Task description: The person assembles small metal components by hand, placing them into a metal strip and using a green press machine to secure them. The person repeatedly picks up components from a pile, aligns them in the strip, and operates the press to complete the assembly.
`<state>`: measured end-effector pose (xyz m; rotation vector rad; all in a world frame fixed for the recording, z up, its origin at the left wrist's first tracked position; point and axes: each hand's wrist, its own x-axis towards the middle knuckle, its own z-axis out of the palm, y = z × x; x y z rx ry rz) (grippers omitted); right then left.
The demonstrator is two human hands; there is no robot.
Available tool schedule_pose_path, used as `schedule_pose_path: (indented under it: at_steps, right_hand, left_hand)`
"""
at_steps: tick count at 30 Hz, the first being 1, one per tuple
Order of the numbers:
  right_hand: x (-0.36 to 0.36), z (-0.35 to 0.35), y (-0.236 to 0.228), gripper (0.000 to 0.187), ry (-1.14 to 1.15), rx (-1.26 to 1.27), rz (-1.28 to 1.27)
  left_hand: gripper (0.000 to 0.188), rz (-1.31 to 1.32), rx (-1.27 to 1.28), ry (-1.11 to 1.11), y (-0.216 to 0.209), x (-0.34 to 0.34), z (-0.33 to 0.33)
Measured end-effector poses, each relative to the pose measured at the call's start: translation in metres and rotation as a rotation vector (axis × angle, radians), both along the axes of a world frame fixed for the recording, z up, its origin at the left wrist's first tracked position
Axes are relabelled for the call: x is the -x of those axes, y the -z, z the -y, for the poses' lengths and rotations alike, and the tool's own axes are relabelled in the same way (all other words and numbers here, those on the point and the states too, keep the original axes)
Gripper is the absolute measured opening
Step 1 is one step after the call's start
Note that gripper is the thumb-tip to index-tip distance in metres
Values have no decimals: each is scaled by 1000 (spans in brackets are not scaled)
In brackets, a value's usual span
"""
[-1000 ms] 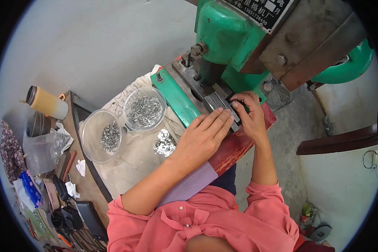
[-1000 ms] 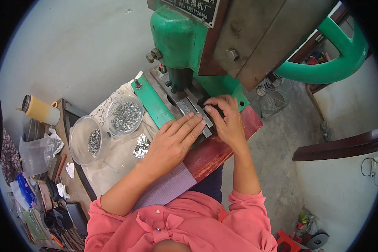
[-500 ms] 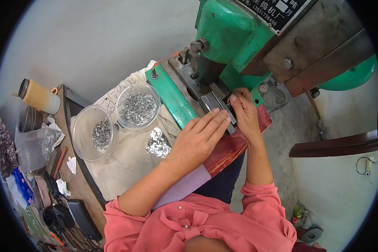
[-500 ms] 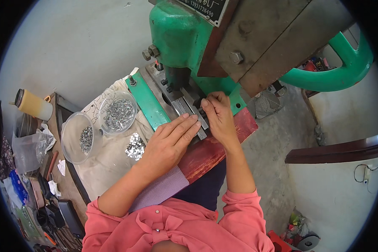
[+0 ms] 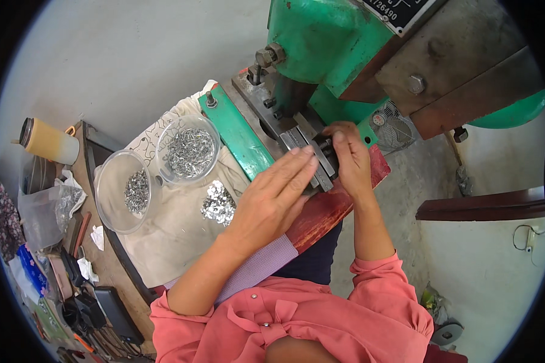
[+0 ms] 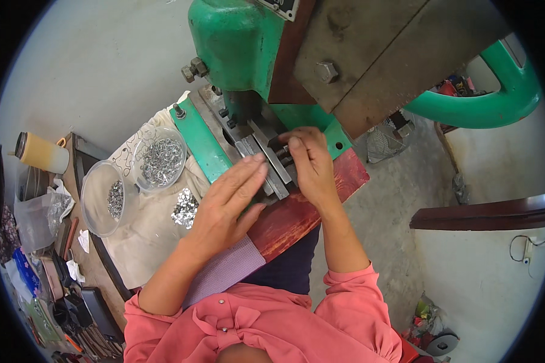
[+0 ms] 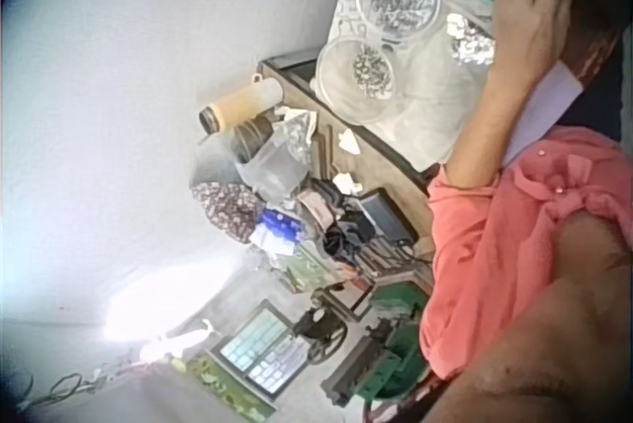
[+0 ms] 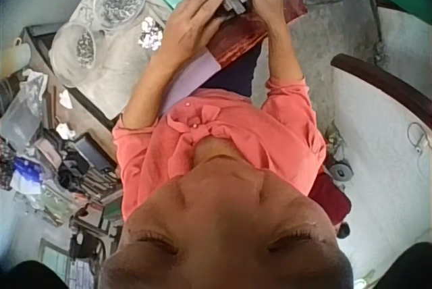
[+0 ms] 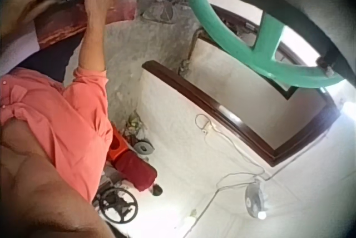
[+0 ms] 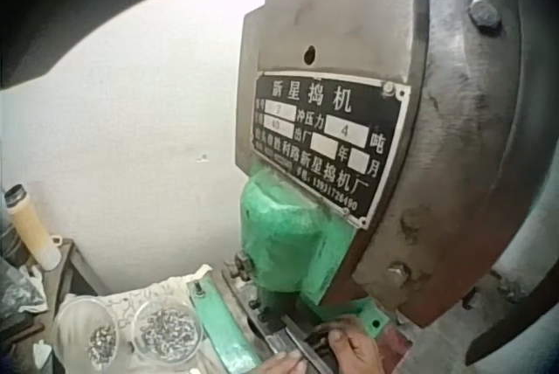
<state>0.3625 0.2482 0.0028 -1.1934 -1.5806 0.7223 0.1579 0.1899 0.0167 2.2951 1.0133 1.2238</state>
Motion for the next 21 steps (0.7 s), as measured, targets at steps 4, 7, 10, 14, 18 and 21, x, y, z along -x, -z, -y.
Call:
schedule_pose_path:
  at_steps: [4, 7, 10, 14, 18, 21]
  right_hand:
    - [-18, 9, -4, 32, 286, -332, 12]
    - [-64, 2, -28, 42, 670, -770, 39]
    - [-103, -16, -84, 50, 785, -926, -119]
    - [-122, -34, -155, 63, 449, -884, -291]
    - [-143, -50, -175, 74, 599, -828, -133]
    - [-158, -50, -176, 75, 578, -786, -57]
  left_hand:
    - [94, 152, 91, -65, 9, 2, 1]
    - [106, 118, 142, -140, 11, 0, 1]
    - [108, 123, 220, -134, 13, -1, -2]
    - [109, 187, 280, -135, 12, -7, -7]
    - [109, 198, 293, -169, 15, -8, -9]
    - [107, 183, 238, -199, 17, -12, -11]
